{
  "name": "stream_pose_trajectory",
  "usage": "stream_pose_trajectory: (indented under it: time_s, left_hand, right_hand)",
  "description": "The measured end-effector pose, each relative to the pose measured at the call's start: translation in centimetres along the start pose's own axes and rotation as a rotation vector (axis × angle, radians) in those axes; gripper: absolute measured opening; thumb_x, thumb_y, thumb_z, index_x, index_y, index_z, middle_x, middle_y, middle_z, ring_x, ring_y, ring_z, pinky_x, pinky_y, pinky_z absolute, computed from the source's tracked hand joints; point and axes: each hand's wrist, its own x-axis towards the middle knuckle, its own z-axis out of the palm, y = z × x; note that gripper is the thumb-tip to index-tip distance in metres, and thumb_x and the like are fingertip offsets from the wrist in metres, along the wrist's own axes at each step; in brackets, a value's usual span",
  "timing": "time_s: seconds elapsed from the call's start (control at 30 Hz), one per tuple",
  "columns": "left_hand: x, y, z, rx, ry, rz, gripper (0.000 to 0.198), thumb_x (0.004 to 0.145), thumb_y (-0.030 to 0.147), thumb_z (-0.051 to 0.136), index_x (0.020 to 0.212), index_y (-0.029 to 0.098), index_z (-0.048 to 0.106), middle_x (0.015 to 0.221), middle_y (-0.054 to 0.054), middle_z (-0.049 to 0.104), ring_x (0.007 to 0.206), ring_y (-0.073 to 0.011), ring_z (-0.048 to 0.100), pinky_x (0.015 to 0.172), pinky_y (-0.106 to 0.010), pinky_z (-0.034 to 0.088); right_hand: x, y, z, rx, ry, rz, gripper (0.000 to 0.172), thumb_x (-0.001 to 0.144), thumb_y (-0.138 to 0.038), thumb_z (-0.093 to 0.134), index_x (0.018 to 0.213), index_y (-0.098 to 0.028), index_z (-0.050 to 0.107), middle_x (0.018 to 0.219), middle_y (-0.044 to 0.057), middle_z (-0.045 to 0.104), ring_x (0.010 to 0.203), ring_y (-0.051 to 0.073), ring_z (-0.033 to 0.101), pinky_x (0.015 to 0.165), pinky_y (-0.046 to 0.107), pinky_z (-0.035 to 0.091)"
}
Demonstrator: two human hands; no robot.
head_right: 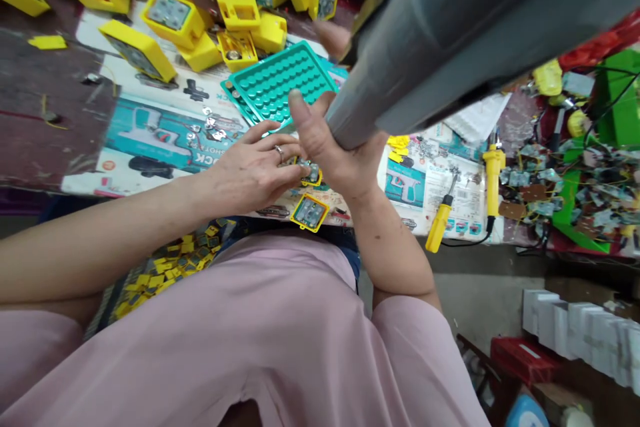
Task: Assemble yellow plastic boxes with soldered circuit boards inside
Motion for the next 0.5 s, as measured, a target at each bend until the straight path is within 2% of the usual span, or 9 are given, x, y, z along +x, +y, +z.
stream_pose_trajectory:
  time_s: [0.07,0.13,0.23,0.33,0.4,0.43,0.5]
  left_hand:
    - [-0.1,0.0,0.0,0.016,-0.02,-0.015,0.023,0.095,0.023,0.047,0.102,0.025,0.068,0.12,-0.005,0.07,0.117,-0.0237,0.061,0.105,-0.05,0.046]
    - [-0.2,0.1,-0.1,-0.005,-0.006,-0.036,0.022,0.094,0.023,0.048,0.102,0.026,0.069,0.119,-0.003,0.071,0.117,-0.0222,0.061,0.104,-0.047,0.047]
    - [-0.2,-0.1,-0.6,-0.088,0.018,-0.019,0.022,0.096,0.027,0.049,0.102,0.023,0.07,0.118,-0.005,0.072,0.115,-0.024,0.063,0.1,-0.045,0.049]
    - [0.5,-0.9,-1.2,-0.138,0.031,-0.042,0.028,0.098,0.033,0.048,0.112,0.022,0.069,0.122,-0.008,0.071,0.11,-0.0246,0.066,0.091,-0.042,0.052]
    - [1.6,-1.8,-1.3,-0.088,0.06,-0.108,0.029,0.098,0.033,0.048,0.112,0.022,0.07,0.117,-0.009,0.073,0.101,-0.0252,0.067,0.086,-0.043,0.052]
    - [2.2,-2.3,-1.1,-0.043,0.074,-0.138,0.028,0.096,0.033,0.049,0.108,0.022,0.072,0.11,-0.009,0.075,0.098,-0.0261,0.067,0.085,-0.044,0.051]
    - [3.5,-3.2,-0.4,0.025,0.099,-0.169,0.027,0.093,0.037,0.053,0.097,0.02,0.074,0.094,-0.009,0.074,0.096,-0.0279,0.066,0.085,-0.046,0.049]
  right_hand:
    - [0.3,-1.2,-0.8,0.152,0.25,-0.028,0.057,0.09,-0.072,0.045,0.056,-0.028,0.031,0.047,-0.004,0.037,0.038,0.013,0.043,0.037,0.031,0.038]
    - [0.4,-1.6,-2.3,0.231,0.408,-0.079,0.059,0.091,-0.064,0.05,0.052,-0.027,0.025,0.043,-0.005,0.03,0.033,0.012,0.039,0.032,0.029,0.029]
    - [-0.2,-0.4,-5.3,0.226,0.583,-0.177,0.05,0.087,-0.042,0.063,0.049,-0.025,0.035,0.043,-0.006,0.031,0.033,0.01,0.04,0.034,0.026,0.033]
    - [-1.5,1.7,-8.4,0.085,0.693,-0.197,0.021,0.083,-0.029,0.069,0.065,-0.026,0.06,0.053,-0.005,0.05,0.045,0.012,0.052,0.049,0.027,0.047]
    - [-2.7,2.9,-10.1,-0.022,0.728,-0.155,0.004,0.086,-0.033,0.068,0.085,-0.029,0.07,0.076,-0.002,0.066,0.065,0.017,0.066,0.067,0.034,0.055]
    - [-3.3,3.2,-10.7,-0.045,0.74,-0.126,0.009,0.087,-0.035,0.068,0.094,-0.03,0.072,0.091,-0.001,0.07,0.079,0.02,0.07,0.078,0.038,0.056]
    - [-4.4,3.8,-11.7,-0.052,0.767,-0.095,0.019,0.087,-0.038,0.069,0.106,-0.035,0.072,0.115,-0.002,0.071,0.101,0.024,0.07,0.095,0.044,0.053]
